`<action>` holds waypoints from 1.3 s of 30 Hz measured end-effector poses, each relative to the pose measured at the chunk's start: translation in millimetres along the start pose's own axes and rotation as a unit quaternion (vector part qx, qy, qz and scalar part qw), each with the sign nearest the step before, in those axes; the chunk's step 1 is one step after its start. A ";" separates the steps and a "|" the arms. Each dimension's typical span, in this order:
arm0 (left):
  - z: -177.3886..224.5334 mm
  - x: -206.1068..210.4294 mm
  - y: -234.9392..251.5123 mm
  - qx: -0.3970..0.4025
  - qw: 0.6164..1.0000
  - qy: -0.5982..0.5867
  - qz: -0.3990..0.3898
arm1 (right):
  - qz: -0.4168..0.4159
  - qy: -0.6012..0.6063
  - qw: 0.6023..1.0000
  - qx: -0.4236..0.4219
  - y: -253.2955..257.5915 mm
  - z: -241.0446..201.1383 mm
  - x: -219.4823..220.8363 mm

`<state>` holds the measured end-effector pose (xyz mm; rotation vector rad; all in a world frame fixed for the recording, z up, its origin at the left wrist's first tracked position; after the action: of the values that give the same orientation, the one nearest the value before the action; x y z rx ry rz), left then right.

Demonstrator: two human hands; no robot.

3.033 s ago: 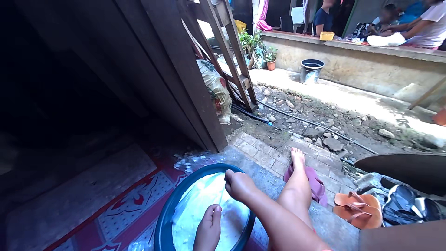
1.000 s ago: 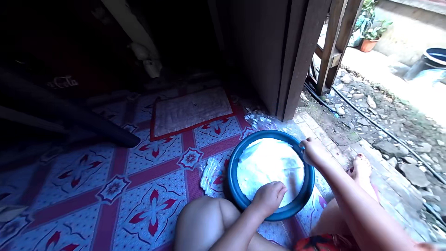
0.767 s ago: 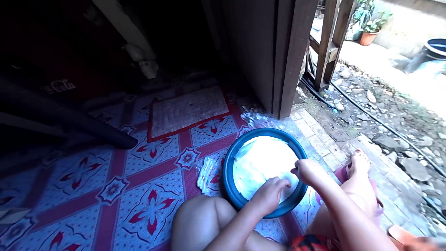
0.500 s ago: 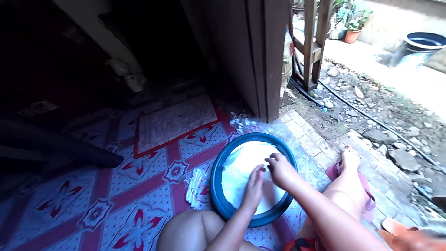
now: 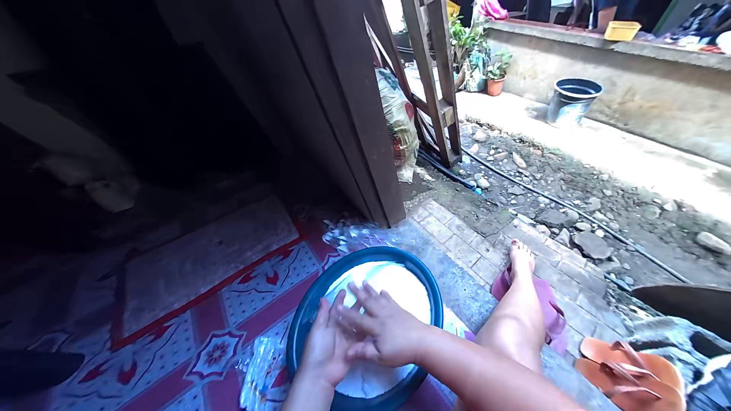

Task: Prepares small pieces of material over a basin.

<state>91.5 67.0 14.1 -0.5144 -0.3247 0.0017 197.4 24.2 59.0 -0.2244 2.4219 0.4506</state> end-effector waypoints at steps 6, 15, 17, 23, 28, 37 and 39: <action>34.1 13.0 12.4 0.110 0.989 0.101 0.015 | -0.093 -0.102 0.974 0.180 -0.7 38.1 -28.0; 64.4 75.3 62.5 0.168 0.793 0.585 -0.015 | 0.018 -0.135 0.955 0.263 -24.6 113.8 -98.7; 62.2 83.8 73.6 0.161 0.740 0.654 -0.005 | -0.003 -0.142 0.956 0.257 -27.0 109.6 -96.1; 44.5 93.8 93.0 0.071 0.654 0.753 -0.007 | -0.100 -0.139 0.965 0.196 -25.2 92.8 -71.1; 42.5 94.4 95.6 0.091 0.674 0.733 0.001 | -0.119 -0.140 0.965 0.190 -21.1 88.4 -69.6; 70.4 78.1 41.8 0.159 0.755 0.636 -0.020 | -0.032 -0.146 0.965 0.215 -5.0 88.6 -82.6; 74.5 67.4 26.7 0.160 0.768 0.619 -0.019 | -0.005 -0.140 0.966 0.218 0.6 90.6 -79.4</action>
<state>134.9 131.8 82.8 -0.0832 0.9683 -0.3116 310.7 62.3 43.8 0.0188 2.1724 -0.0611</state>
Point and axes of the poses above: each hand's wrist, its own y-axis towards the middle knuckle, its own x-axis out of the palm, z = x × y, the point moved 8 cm from there along y, towards the middle knuckle, and after that the axes turned 7 degrees about z, right-handed, at the moved point
